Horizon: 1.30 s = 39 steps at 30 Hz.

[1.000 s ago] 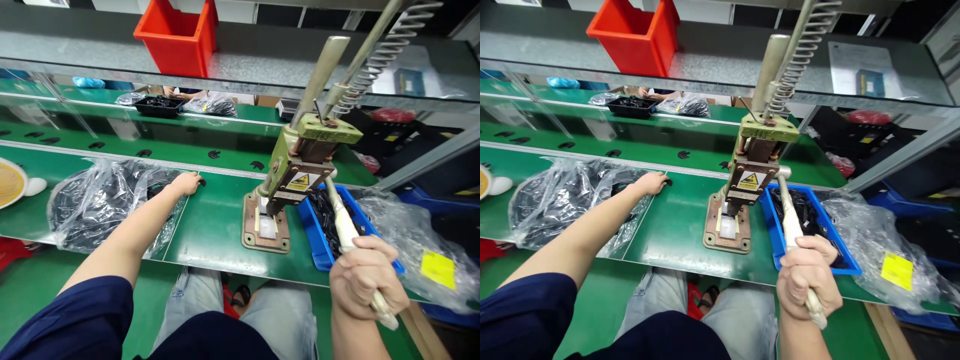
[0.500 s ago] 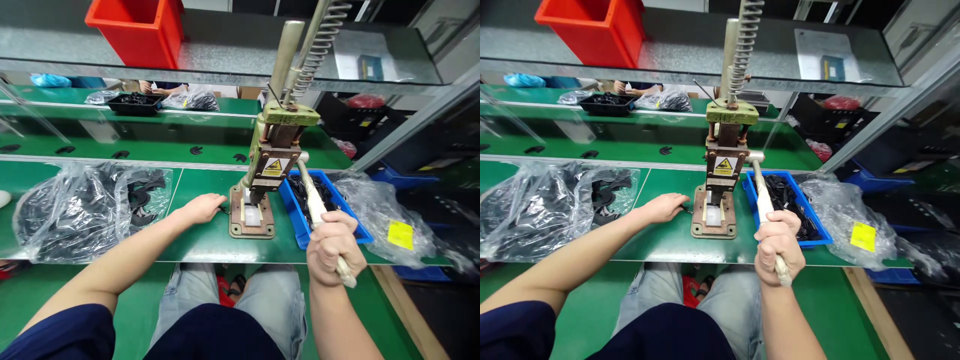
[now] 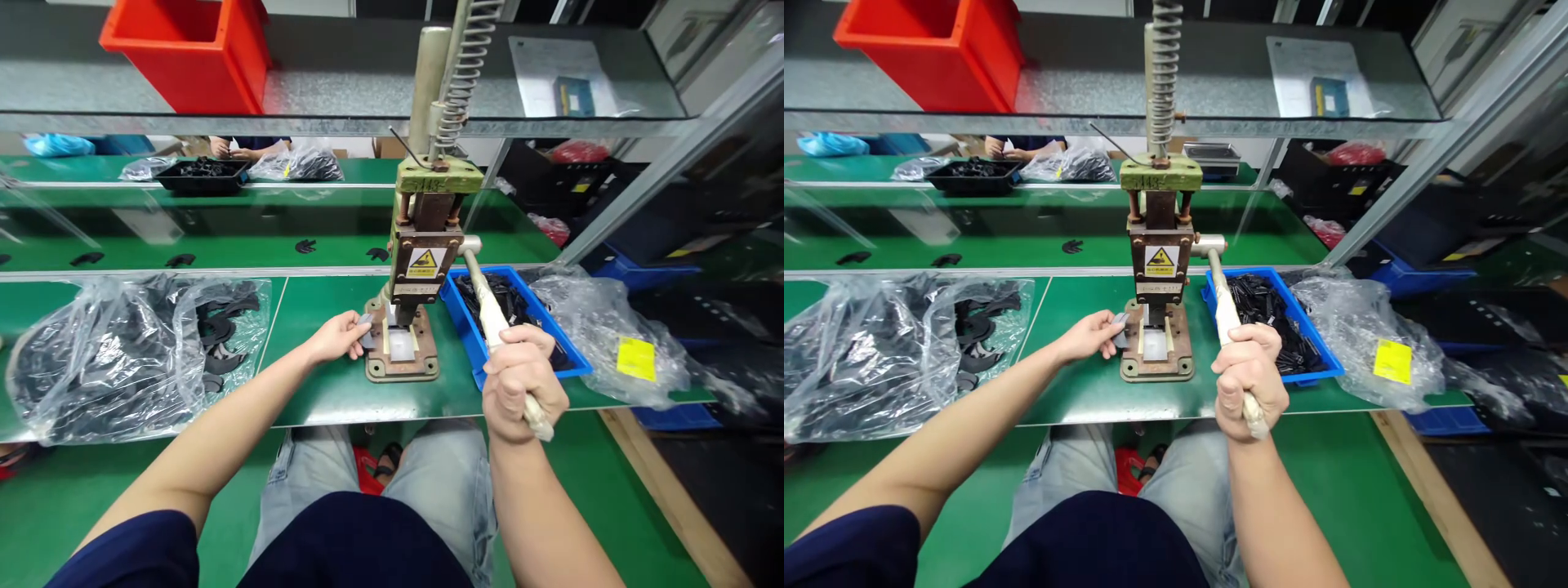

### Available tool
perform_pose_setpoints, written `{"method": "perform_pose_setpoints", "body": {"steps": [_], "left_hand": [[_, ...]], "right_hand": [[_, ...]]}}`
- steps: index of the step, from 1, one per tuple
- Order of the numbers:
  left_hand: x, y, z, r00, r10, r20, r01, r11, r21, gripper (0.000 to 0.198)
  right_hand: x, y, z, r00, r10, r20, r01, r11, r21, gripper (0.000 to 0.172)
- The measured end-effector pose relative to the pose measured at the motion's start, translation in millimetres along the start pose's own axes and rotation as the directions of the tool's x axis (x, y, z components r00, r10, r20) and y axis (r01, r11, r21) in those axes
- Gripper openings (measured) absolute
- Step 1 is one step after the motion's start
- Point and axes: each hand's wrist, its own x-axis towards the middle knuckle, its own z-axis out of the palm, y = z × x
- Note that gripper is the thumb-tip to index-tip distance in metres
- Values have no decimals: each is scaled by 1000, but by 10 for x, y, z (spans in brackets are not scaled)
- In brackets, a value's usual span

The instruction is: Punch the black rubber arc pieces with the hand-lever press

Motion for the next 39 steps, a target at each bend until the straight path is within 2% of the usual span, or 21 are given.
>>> {"method": "perform_pose_setpoints", "body": {"steps": [4,9,17,21,24,28,31,33,35,37,39], "left_hand": [[180,228,194,999,-42,9,43,992,-119,46],[349,344,348,992,-114,53,118,989,-88,41],[460,417,382,982,-185,47,182,982,50,29],[498,426,395,962,-268,45,265,962,62,26],[514,434,383,957,-287,35,285,957,49,28],[544,467,338,951,-299,76,294,953,73,25],[559,482,355,951,-307,30,304,949,89,26],[538,476,410,957,-289,-4,289,953,91,30],[482,449,476,976,-218,-24,219,969,111,33],[390,398,506,997,-71,-39,76,986,150,31],[240,323,449,996,94,-3,-92,980,175,29]], "right_hand": [[-10,-9,-20,1000,-5,17,5,1000,-16,42],[4,-30,-39,999,-1,36,2,1000,-11,42],[2,-40,23,1000,17,-13,-17,1000,12,43],[1,-19,50,999,-5,-32,5,1000,7,47],[8,0,46,999,-26,-48,26,1000,-3,49],[23,10,0,999,-39,17,40,998,-40,46],[37,-10,-20,999,-37,37,39,999,-34,45],[47,-30,-13,999,-33,25,33,999,-20,44],[56,-32,1,999,-53,3,53,999,-11,43],[61,8,19,998,-60,-29,60,998,-12,43],[61,86,41,995,-74,-64,74,997,-3,46]]}}
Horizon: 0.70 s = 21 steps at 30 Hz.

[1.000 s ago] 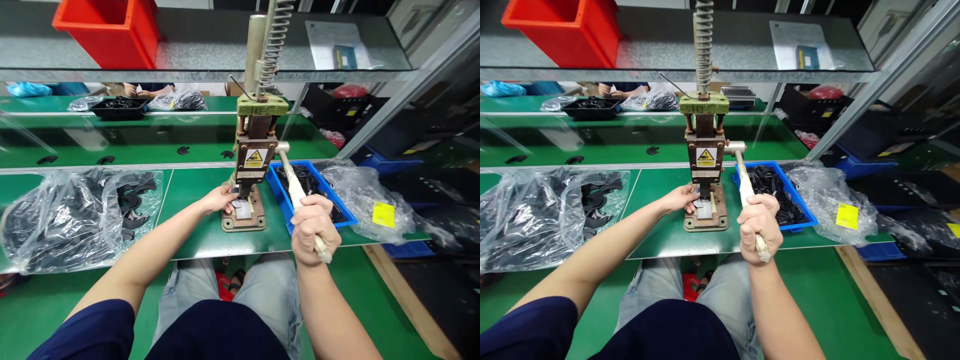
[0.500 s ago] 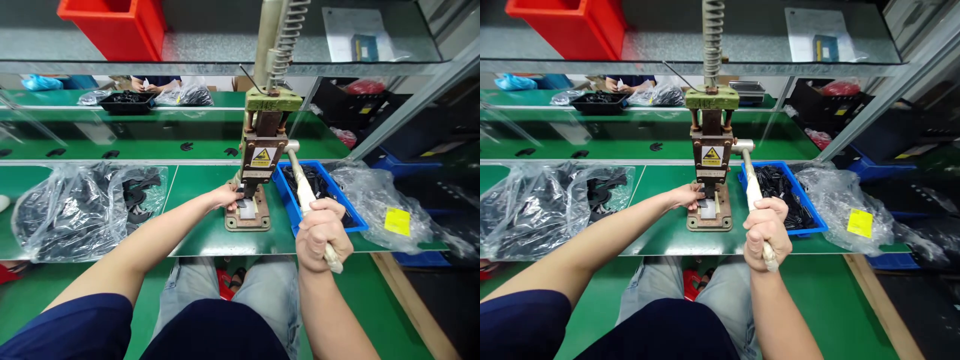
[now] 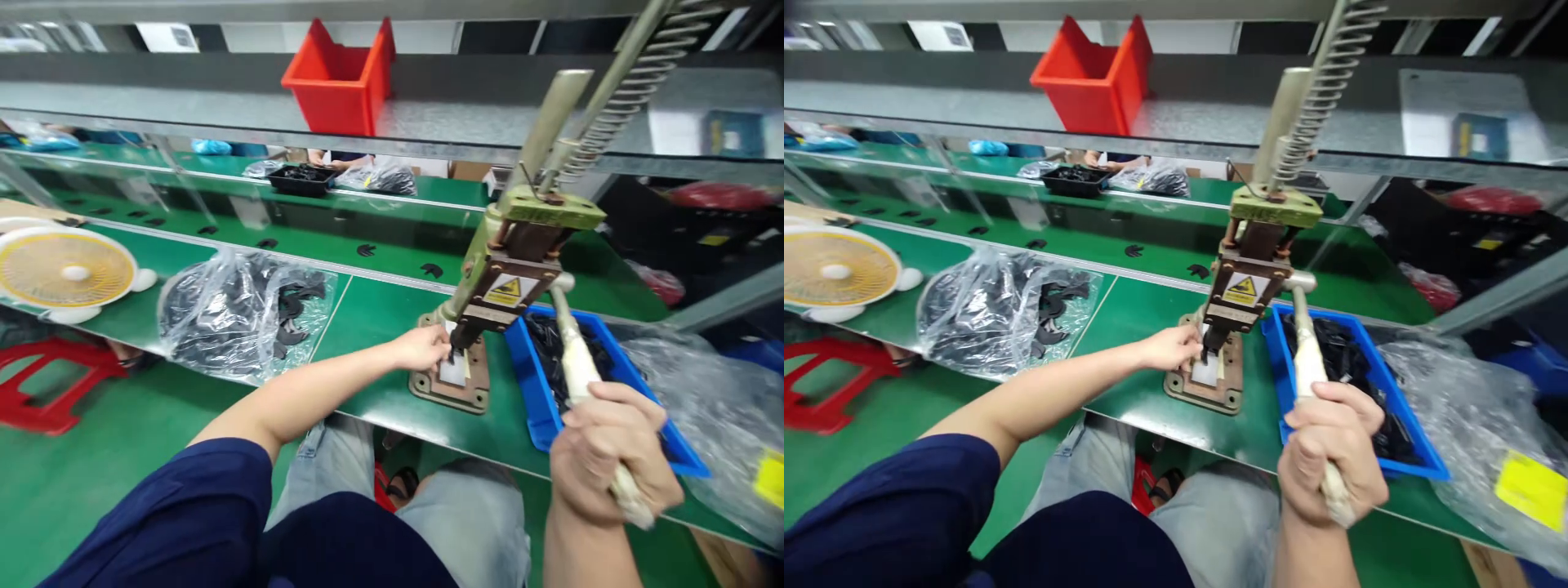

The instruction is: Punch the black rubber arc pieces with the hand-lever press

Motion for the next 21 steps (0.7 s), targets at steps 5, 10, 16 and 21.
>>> {"method": "perform_pose_setpoints", "body": {"steps": [5,10,16,21], "left_hand": [[-646,-352,-733,983,163,-80,-121,917,380,31],[-1055,-853,-2039,852,-11,-524,460,495,737,40],[-934,-1101,-2715,817,-69,-573,558,347,754,54],[-757,-1115,-2695,864,-118,-489,498,338,799,50]], "right_hand": [[-31,158,65,989,-99,-112,106,993,56,48],[-28,155,128,983,-68,-169,77,996,48,53],[-21,184,126,982,-73,-172,83,995,51,56],[-17,82,64,994,-69,-81,71,997,29,48]]}}
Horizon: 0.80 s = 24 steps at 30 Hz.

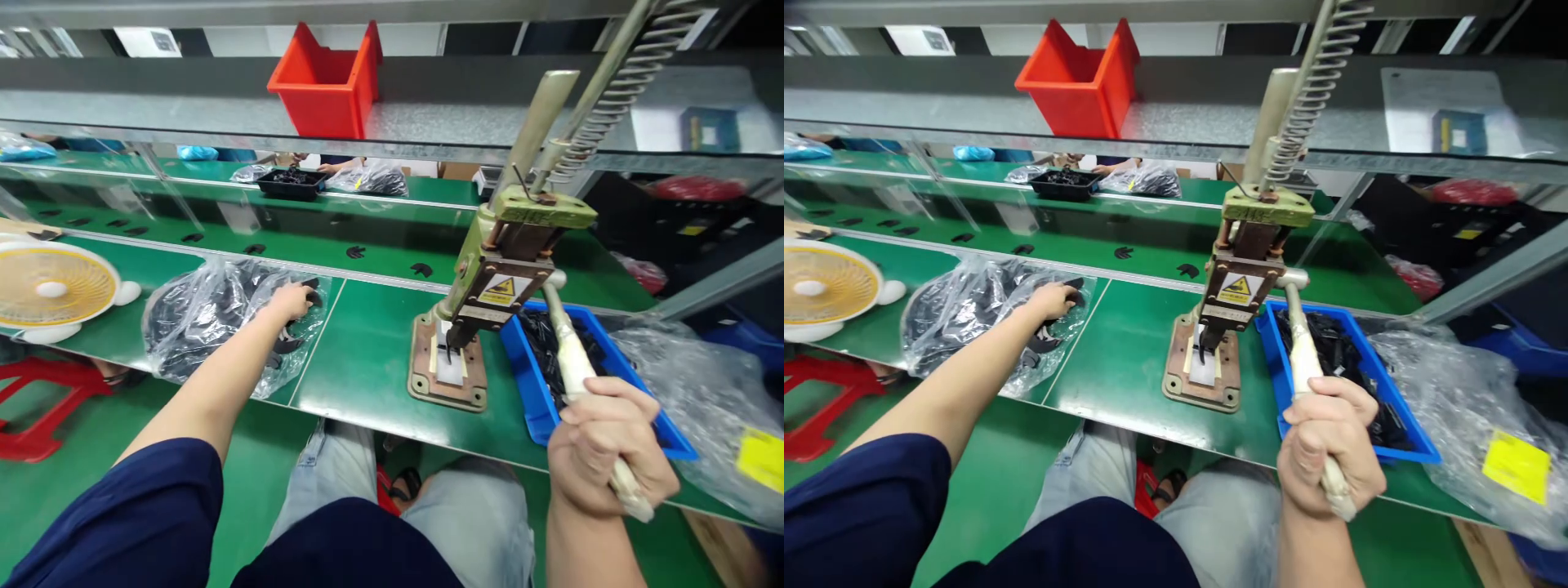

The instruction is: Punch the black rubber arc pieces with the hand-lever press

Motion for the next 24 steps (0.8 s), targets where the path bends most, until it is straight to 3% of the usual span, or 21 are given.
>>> {"method": "perform_pose_setpoints", "body": {"steps": [5,8,10,13,15,17,20,24], "left_hand": [[-19,89,-65,991,86,105,-80,995,-56,31],[-164,301,-141,980,121,158,-83,970,-228,23],[-331,588,-165,967,169,189,-65,885,-462,30],[-619,1215,-125,920,341,195,-25,546,-838,40],[-777,1670,-65,890,427,161,1,351,-936,43],[-869,2066,-13,865,483,134,17,239,-971,42],[-879,2461,14,862,495,110,26,174,-984,35],[-776,2663,-15,876,466,123,11,236,-972,31]], "right_hand": [[28,-149,-12,993,86,81,-83,996,-41,45],[18,-163,-8,992,99,77,-95,994,-48,46],[5,-156,-5,994,93,62,-90,995,-51,47],[-4,-158,-4,994,88,57,-85,994,-67,50],[1,-174,-10,992,106,75,-100,992,-83,50],[14,-194,-21,989,116,97,-108,991,-85,50],[35,-219,-37,986,107,131,-98,992,-75,47],[43,-228,-38,986,97,133,-89,994,-63,43]]}}
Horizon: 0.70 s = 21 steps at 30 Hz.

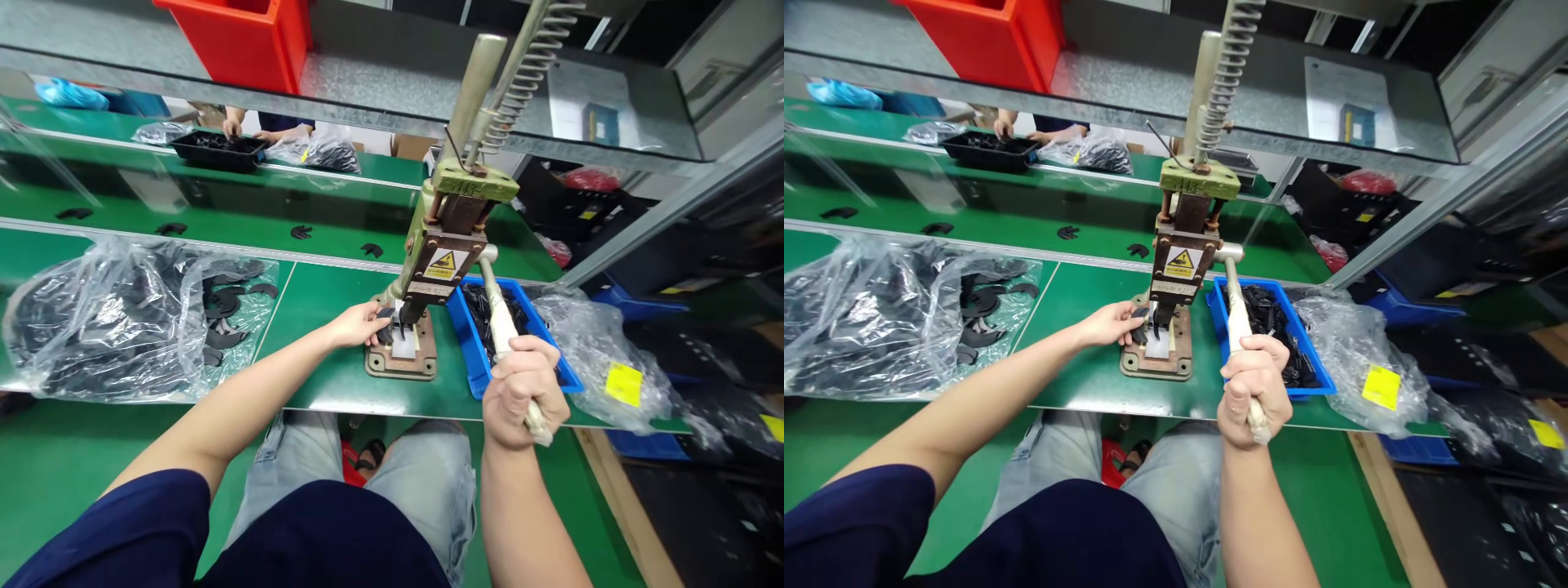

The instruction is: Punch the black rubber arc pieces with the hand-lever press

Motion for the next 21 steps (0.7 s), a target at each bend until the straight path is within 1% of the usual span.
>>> {"method": "perform_pose_setpoints", "body": {"steps": [5,9,11,15,18,21], "left_hand": [[100,65,-56,999,32,-13,-30,994,102,29],[131,111,-94,999,33,28,-37,987,155,25],[143,119,-87,999,18,41,-24,988,152,23],[170,86,-52,1000,-12,9,11,993,114,22],[197,44,-37,998,-64,16,63,996,70,29],[227,43,-34,992,-121,25,119,992,46,33]], "right_hand": [[-13,9,17,1000,6,-8,-6,1000,14,42],[-27,11,18,1000,15,-19,-15,1000,-6,43],[-33,5,15,999,29,-17,-29,999,-36,44],[-37,-17,24,999,38,-29,-40,996,-81,47],[-25,-21,54,998,43,-43,-47,995,-90,48],[-12,2,88,996,20,-87,-25,998,-51,50]]}}
